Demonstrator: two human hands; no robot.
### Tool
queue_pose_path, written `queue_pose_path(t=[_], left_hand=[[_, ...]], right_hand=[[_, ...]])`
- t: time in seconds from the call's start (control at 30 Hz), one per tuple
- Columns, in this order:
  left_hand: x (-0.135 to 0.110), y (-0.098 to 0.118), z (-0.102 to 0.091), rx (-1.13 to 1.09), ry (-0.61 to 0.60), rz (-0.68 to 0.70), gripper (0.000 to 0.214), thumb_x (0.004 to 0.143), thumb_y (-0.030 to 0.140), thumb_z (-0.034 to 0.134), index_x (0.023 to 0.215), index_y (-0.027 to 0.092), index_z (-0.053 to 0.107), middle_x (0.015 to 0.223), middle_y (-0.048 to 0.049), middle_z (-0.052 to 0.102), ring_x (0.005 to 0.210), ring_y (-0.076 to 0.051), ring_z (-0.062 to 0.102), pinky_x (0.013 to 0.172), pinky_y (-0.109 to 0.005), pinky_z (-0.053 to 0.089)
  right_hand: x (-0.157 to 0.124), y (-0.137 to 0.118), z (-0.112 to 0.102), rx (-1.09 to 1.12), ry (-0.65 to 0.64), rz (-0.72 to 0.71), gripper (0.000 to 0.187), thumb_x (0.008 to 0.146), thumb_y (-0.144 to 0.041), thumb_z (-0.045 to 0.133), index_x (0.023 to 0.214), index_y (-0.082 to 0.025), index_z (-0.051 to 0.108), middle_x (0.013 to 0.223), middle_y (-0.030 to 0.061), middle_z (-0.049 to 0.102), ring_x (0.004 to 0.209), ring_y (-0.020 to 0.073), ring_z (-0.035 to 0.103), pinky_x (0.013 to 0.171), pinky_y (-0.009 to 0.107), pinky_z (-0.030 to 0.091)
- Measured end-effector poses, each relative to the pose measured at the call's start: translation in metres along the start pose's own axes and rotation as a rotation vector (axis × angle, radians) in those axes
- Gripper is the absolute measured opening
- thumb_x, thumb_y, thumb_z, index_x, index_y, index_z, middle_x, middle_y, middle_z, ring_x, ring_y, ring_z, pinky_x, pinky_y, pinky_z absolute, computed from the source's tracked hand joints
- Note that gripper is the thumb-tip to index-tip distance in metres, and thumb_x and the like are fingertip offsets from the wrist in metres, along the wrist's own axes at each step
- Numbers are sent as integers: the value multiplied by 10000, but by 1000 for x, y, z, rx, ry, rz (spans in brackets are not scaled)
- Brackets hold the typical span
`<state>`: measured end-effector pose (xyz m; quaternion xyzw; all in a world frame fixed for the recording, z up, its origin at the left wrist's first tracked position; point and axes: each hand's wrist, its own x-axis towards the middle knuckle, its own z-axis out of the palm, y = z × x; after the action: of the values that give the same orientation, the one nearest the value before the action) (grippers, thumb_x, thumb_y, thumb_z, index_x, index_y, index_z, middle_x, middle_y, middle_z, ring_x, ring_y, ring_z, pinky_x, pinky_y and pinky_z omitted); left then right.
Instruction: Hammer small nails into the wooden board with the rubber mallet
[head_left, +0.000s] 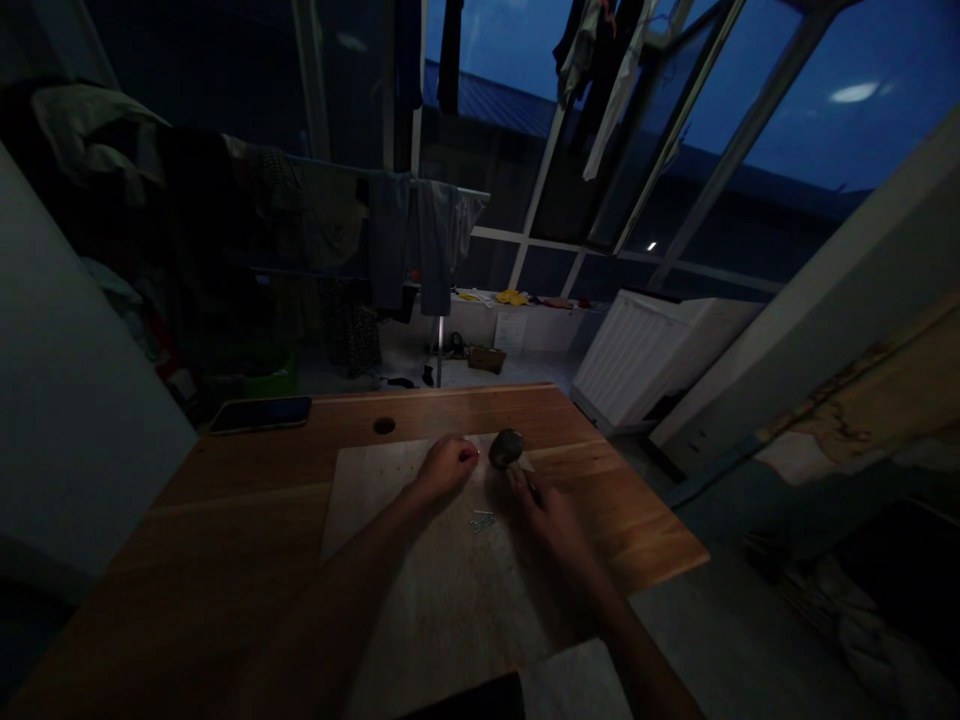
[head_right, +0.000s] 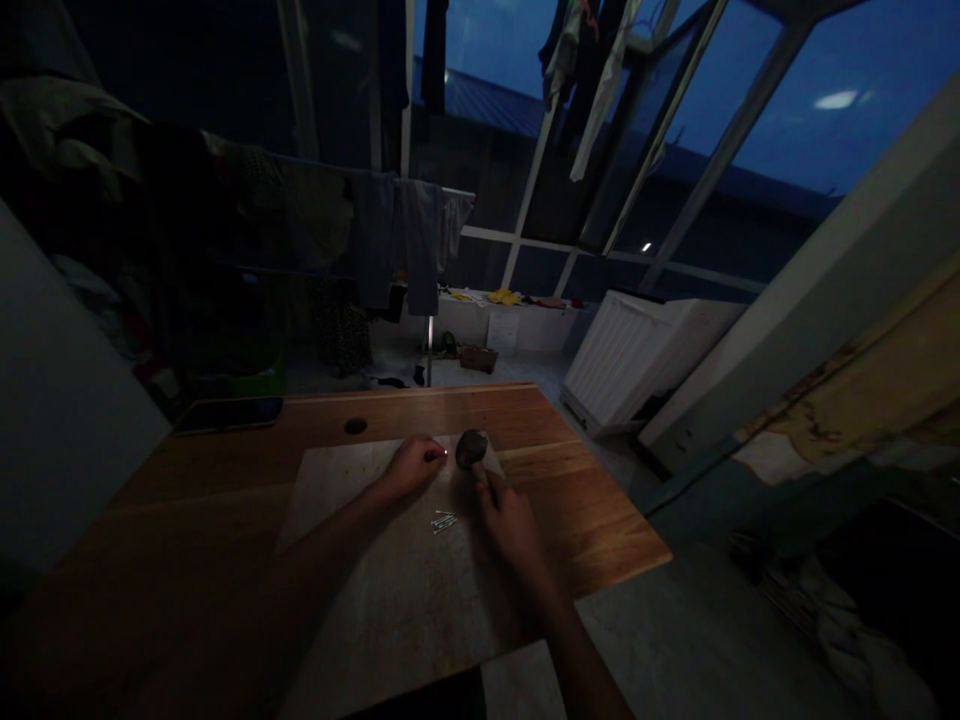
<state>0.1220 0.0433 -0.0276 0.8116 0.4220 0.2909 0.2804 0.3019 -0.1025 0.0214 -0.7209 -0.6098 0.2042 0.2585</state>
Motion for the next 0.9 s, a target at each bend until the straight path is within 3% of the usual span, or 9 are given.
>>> queue_pose_path(t=[0.2,0.43,0.6,0.9], left_hand=[[1,-1,2,-34,25,-34,148,837,251,662,855,180,792,881,-37,750,845,-183,654,789,-268,484],[4,-3,2,-85,16,-13,174,824,216,641,816,178,810,854,-36,772,810,-183,669,803,-277,495],[4,-3,1,-92,35,-3,177,845,267,664,859,197,825,912,-39,799,864,-198,696,853,-290,504],[4,-1,1,-73,25,-35,191,849,223,649,881,204,836,932,-34,806,865,-188,702,840,-276,503]], right_hand=[[12,-25,3,-31,11,-16,459,1052,-382,403,1378,-170,646,1209,145,784,1110,292,741,904,321,522],[14,-29,6,-38,-7,-62,472,1053,-396,384,1356,-161,658,1145,155,794,1065,292,750,858,313,518],[11,-37,-3,-93,39,-10,481,1067,-408,352,1390,-190,633,1085,141,807,997,282,765,786,296,506],[10,-39,-2,-43,2,-41,470,1061,-388,383,1396,-174,633,1139,157,795,1054,299,757,838,314,517]])
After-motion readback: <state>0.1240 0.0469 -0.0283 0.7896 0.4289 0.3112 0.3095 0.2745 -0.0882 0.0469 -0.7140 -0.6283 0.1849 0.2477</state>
